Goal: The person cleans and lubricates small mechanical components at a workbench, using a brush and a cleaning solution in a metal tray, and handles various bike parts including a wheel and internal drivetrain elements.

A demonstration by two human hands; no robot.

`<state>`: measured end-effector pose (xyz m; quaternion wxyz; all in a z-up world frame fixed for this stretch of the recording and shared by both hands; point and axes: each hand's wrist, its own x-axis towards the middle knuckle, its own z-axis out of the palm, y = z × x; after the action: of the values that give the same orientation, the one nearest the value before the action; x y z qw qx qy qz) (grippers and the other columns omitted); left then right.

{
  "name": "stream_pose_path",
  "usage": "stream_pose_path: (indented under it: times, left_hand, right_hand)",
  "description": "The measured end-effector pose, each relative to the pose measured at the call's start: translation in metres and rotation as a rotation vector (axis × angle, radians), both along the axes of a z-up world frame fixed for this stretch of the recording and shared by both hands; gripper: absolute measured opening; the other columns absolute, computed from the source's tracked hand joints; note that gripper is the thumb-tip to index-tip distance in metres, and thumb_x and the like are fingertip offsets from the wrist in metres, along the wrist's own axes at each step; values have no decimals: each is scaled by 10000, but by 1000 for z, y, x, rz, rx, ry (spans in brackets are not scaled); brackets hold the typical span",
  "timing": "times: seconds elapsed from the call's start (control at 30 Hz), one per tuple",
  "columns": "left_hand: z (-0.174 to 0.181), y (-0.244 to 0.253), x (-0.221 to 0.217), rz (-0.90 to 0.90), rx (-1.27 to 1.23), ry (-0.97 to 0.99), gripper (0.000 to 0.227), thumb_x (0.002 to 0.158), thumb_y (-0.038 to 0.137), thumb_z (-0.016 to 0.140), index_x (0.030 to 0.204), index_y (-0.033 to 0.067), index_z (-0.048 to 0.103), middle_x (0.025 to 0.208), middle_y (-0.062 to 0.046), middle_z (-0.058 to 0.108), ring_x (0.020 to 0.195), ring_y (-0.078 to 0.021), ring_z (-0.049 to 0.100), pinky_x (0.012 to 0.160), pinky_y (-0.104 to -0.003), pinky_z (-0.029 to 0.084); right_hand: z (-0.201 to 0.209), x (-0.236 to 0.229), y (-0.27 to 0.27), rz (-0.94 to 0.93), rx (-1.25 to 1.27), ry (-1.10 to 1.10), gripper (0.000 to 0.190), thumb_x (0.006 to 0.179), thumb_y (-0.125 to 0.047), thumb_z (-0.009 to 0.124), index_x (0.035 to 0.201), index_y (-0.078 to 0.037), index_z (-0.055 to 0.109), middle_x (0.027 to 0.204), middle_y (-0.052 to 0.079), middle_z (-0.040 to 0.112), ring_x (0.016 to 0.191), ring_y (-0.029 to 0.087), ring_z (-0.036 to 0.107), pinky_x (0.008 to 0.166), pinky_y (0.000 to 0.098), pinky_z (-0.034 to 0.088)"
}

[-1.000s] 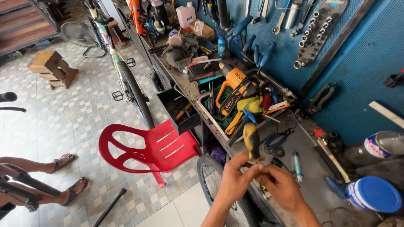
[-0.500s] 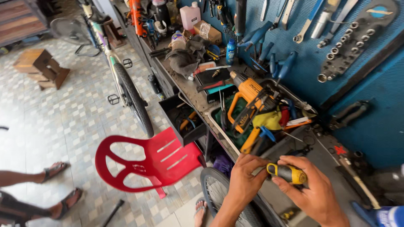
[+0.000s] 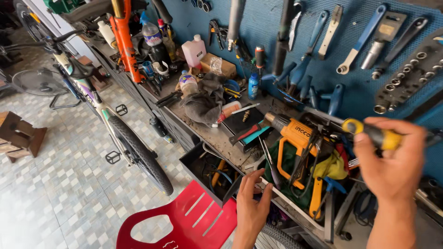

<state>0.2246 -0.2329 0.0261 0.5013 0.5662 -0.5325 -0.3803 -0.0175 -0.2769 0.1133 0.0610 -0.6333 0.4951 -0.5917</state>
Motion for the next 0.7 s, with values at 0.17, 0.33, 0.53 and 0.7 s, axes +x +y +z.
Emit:
stream_pose_path:
  times: [0.17,0.33,0.53,0.7]
  left_hand:
    - [-10,-11,-3,10,-304,-242,536,824,90,760,1331,31,595,1204,-169,655,1038,-334,667,824,-427,557]
    - [-35,-24,8,133,-470,-281,440,820,2,678,1258,52,663,1156,-117,715,1052,-329,699,911,-400,555]
    - [-10,-93,51,211,-271,54,441,768,74,868,1182,44,720,1011,-91,649,898,-181,672,716,-300,568]
    - [0,-210,83,100,-308,353,356,824,63,846,1132,28,671,955,-52,721,837,-110,674,734,-263,556]
  right_hand:
    - [-1,83,3,140,376,501,371,811,-260,790,1126,-115,658,1022,95,738,923,302,729,759,394,574]
    - [-18,119,20,375,211,458,524,824,-247,772,1282,-62,599,1088,152,705,940,324,711,762,392,567]
    - [-55,102,-7,169,495,215,363,904,-282,708,1226,-123,663,913,93,755,752,206,754,684,348,580]
    - [-70,95,-65,-157,626,449,289,943,-401,687,995,-125,756,713,142,689,678,297,680,646,397,527]
